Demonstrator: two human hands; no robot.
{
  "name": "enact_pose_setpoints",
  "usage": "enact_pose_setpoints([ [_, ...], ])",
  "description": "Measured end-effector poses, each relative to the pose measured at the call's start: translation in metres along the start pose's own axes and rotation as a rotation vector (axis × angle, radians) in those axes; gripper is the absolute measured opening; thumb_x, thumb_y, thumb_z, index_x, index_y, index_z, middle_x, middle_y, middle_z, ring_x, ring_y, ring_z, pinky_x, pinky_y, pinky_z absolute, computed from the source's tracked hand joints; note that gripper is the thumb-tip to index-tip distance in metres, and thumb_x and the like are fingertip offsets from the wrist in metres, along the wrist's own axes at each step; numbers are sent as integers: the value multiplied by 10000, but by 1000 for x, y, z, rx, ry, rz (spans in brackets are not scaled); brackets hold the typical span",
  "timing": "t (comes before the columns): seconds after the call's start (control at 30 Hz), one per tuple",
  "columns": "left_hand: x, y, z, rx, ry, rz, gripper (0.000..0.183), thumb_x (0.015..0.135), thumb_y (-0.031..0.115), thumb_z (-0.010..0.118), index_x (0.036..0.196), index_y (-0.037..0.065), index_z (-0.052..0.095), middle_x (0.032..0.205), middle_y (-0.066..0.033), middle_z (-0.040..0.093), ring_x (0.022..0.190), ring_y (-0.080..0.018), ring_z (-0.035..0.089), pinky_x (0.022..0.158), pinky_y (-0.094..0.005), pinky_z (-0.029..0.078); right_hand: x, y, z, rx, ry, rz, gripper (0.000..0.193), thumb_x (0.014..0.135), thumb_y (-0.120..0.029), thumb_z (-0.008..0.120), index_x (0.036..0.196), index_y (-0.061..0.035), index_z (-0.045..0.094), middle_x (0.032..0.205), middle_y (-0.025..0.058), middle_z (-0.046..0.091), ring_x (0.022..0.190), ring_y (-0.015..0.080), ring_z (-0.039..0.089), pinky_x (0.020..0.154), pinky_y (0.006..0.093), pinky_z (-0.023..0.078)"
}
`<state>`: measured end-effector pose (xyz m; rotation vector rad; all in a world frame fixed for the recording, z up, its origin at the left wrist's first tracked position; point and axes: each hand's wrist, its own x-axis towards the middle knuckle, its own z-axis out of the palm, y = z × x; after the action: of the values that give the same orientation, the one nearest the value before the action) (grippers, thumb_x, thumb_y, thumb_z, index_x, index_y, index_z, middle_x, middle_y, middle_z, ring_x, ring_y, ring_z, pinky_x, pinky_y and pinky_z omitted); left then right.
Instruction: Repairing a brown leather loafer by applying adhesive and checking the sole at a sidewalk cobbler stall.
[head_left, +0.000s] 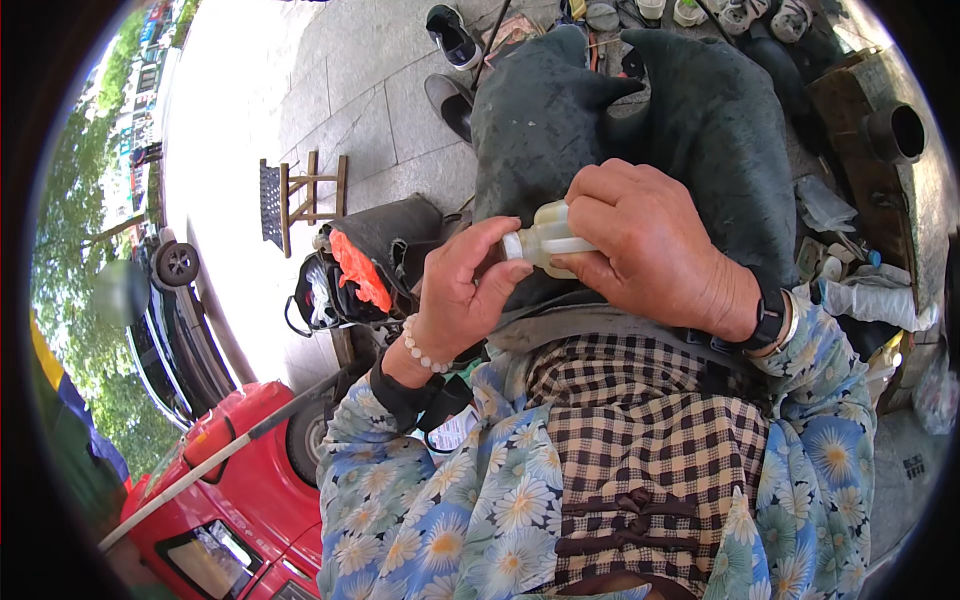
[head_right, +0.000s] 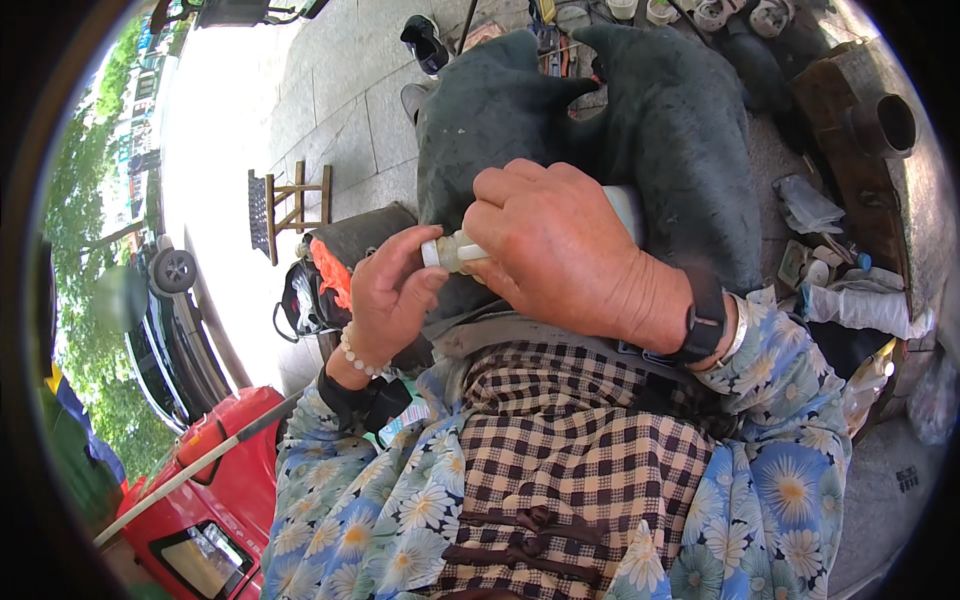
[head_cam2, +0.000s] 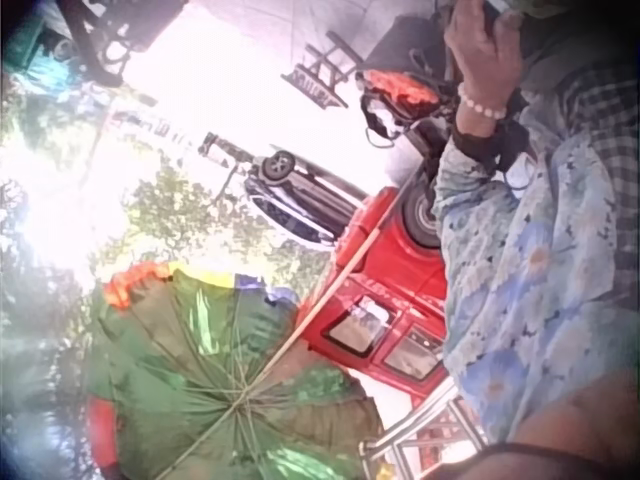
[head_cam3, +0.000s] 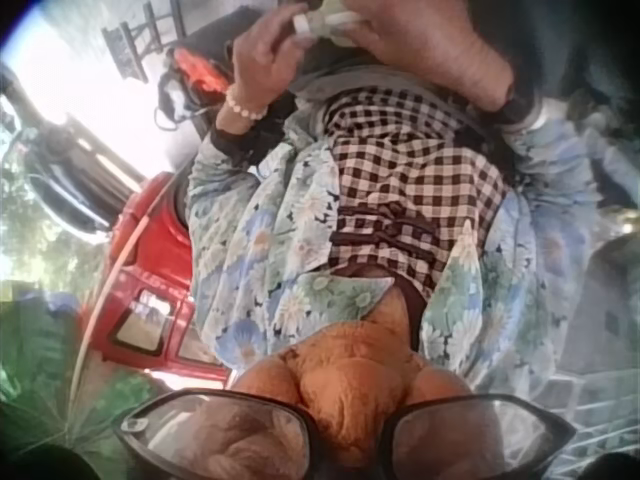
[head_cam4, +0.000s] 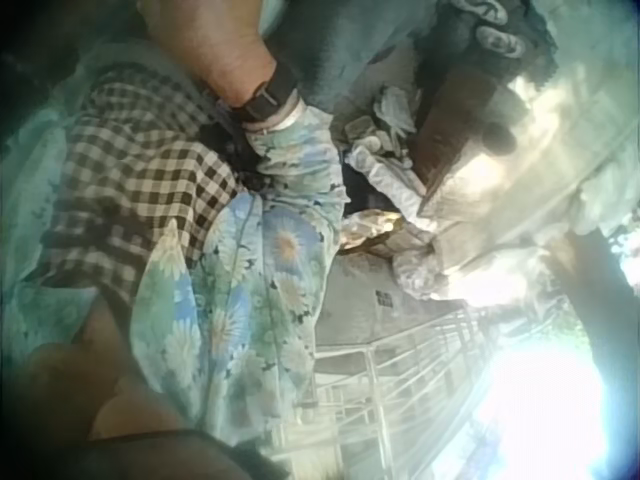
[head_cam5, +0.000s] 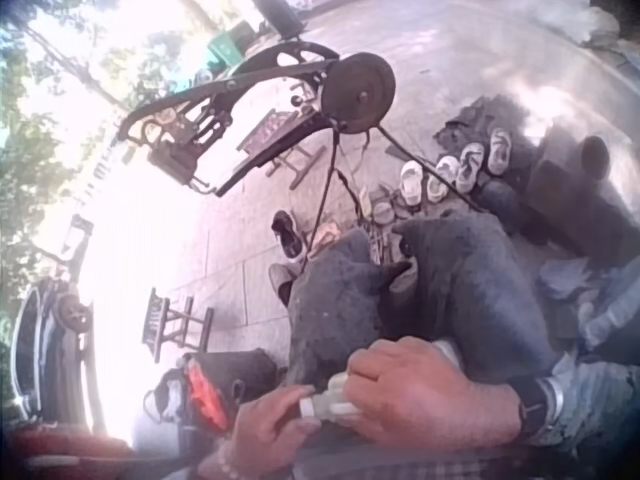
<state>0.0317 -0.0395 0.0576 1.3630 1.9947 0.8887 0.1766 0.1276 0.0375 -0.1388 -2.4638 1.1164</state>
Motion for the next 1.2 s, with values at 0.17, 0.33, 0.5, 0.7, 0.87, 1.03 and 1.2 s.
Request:
enact_pose_setpoints([
  [0.17,7,9,4,-102,2,-172,253,818,87,644,1030,-25,566,711,-79,583,579,-100,525,537,-225,417,1,1,1,-48,12,3,195,657,-178,711,703,-70,555,756,56,499,740,232,525,597,364,405],
  [0.33,7,13,4,-323,50,-354,216,823,72,633,1005,-25,570,670,2,554,602,-30,472,523,-194,379,8,-2,1,-92,-7,-18,200,663,-183,706,741,-69,561,758,53,496,745,244,520,596,364,401],
  [0.5,-5,5,10,-237,81,-173,290,847,82,618,1113,-6,544,768,-25,590,539,-30,498,464,-190,400,4,0,-4,8,-31,-28,218,655,-159,715,772,-53,565,783,67,507,744,262,514,606,369,403],
  [0.7,-6,6,19,-26,210,109,362,798,98,672,1123,-14,557,900,-135,634,651,-120,575,579,-233,461,4,-4,-16,73,-40,3,228,638,-124,729,780,-44,569,813,79,537,722,277,522,613,377,420],
  [0.87,-4,0,15,-272,129,15,434,872,218,604,1217,-20,493,862,-107,616,629,-117,561,579,-245,462,4,6,-20,166,-39,36,197,661,-95,728,751,-21,570,857,111,567,781,290,551,646,354,449],
  [1.03,-5,-13,7,-334,165,32,502,954,384,402,1215,-35,496,819,-94,594,599,-96,524,564,-220,444,-13,17,-70,405,233,120,179,755,-114,689,719,-7,550,906,120,582,791,194,564,665,290,434],
  [1.2,7,-39,11,-318,-5,-102,356,962,264,440,1100,-40,562,767,-51,583,565,-65,499,516,-193,419,-68,9,-147,786,686,295,184,824,-138,634,720,-3,566,927,88,605,744,95,554,651,229,454],
])
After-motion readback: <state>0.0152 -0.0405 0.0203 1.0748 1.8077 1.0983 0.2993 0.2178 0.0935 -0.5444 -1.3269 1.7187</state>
